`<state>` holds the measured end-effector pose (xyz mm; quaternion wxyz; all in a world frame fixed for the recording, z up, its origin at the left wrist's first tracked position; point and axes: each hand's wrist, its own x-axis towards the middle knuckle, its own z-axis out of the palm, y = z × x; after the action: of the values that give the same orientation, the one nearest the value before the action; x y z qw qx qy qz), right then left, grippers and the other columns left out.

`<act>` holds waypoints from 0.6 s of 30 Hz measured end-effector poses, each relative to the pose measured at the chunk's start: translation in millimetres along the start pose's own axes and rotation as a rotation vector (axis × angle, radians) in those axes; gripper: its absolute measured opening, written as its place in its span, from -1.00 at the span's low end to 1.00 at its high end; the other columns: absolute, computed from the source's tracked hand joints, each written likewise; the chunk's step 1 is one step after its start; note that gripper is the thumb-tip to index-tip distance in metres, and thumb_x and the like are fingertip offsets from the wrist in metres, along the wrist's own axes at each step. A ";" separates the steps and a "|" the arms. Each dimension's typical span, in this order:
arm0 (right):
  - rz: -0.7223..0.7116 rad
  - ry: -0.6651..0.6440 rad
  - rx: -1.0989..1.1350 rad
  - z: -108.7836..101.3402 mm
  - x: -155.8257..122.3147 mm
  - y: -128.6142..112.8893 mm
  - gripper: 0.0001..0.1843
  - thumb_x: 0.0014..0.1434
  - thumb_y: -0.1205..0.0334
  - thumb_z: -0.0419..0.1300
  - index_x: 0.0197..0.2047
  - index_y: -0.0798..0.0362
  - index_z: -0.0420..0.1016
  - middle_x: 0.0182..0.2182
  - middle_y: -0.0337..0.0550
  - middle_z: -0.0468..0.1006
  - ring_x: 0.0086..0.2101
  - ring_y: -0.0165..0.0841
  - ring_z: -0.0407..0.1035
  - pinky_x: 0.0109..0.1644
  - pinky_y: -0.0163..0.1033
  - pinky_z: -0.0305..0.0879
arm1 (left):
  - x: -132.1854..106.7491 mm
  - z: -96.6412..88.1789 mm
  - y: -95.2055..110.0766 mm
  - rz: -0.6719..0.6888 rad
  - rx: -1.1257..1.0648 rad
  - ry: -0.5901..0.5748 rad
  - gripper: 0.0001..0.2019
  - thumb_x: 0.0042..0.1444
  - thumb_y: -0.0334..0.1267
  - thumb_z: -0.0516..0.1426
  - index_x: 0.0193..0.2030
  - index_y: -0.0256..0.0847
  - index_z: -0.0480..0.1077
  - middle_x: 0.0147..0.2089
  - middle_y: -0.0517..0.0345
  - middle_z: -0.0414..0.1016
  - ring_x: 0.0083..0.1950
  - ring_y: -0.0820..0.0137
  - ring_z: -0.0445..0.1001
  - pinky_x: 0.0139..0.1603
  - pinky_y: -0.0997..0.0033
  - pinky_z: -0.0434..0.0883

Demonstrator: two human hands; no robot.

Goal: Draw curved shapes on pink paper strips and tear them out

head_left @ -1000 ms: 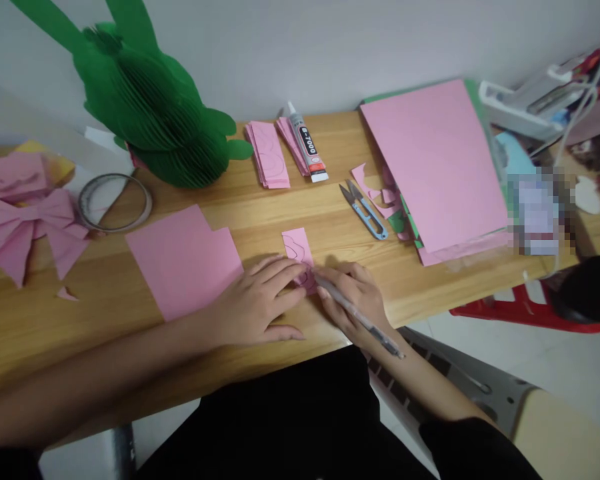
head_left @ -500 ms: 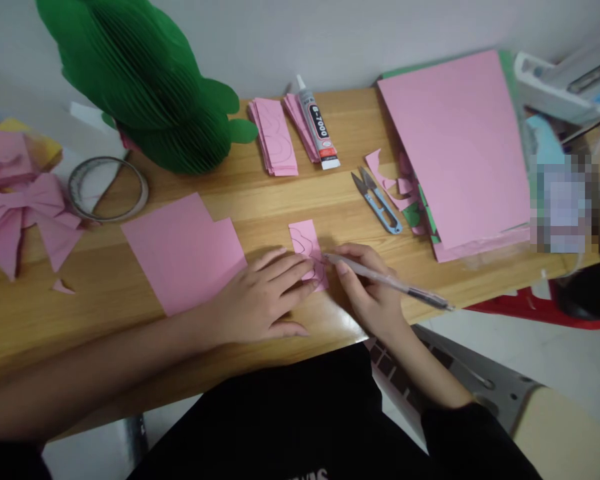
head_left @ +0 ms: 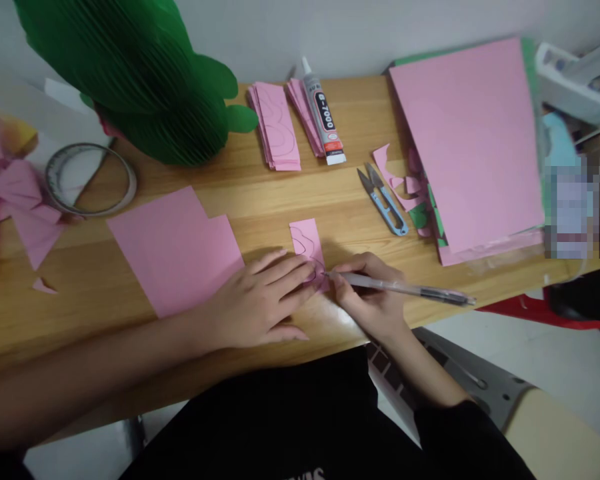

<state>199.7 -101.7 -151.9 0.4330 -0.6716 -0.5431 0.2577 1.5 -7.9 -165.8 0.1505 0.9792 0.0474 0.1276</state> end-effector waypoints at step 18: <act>-0.158 -0.113 -0.181 -1.5 -0.3 -0.6 -0.96 0.12 0.29 0.23 -0.37 -0.02 0.45 -0.55 -0.28 0.57 -0.62 -0.45 0.37 -0.51 -0.31 0.38 | 3.1 0.7 2.6 -0.024 0.002 0.020 -0.48 0.34 0.12 -0.02 0.00 -0.32 0.49 0.18 -0.17 0.50 0.26 0.09 0.39 0.33 0.06 0.26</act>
<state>200.5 -102.3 -150.7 0.3586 -0.6476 -0.6387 0.2101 4.7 -10.2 -164.9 0.1506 0.9774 0.0610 0.1355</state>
